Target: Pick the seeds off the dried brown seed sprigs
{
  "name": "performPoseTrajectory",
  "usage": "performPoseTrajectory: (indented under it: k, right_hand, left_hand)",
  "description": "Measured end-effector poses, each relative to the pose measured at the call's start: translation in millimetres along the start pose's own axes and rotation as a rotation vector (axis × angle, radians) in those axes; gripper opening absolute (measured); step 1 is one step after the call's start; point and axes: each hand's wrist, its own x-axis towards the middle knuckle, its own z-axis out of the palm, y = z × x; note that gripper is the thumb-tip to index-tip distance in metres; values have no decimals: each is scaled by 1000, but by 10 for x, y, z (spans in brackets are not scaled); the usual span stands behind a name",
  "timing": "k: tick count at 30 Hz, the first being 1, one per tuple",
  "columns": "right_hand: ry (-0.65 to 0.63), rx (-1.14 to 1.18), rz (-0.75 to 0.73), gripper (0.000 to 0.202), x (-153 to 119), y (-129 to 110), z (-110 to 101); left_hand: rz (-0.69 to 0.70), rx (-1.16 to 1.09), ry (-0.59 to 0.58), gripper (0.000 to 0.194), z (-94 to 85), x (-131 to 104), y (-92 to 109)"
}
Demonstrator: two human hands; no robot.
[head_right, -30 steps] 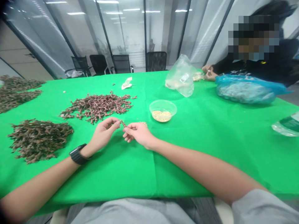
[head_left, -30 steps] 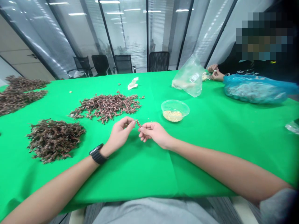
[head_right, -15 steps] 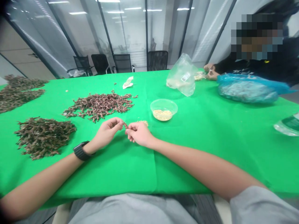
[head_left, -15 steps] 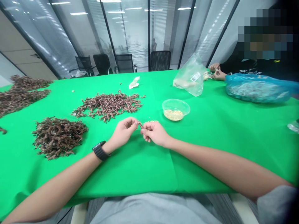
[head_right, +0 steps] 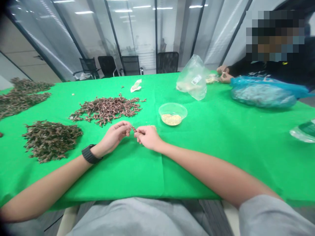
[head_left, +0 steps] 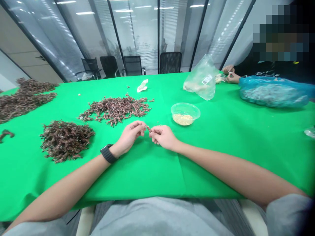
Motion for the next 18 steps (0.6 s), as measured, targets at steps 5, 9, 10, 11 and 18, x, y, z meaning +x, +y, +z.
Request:
performPoseTrajectory:
  k: [5,9,10,11,18]
  right_hand:
    - [-13,74,51,19,34,-7,-25]
    - [-20,85,45,20,27,-12,-30]
    - [-18,77,38,21,22,-12,-27]
    - [-17,66,31,22,18,-11,-22]
    - [-12,-3,4,24,1,-5,-12]
  left_hand:
    - [192,366,44,24,-3,4,-47]
    - [280,518,68,26,-9,-20,-64]
    - [287,526,73,26,-6,-24,-60]
    - [282,514,74,26,0,-26,-52]
    - [102,194,8,20,41,-2,5]
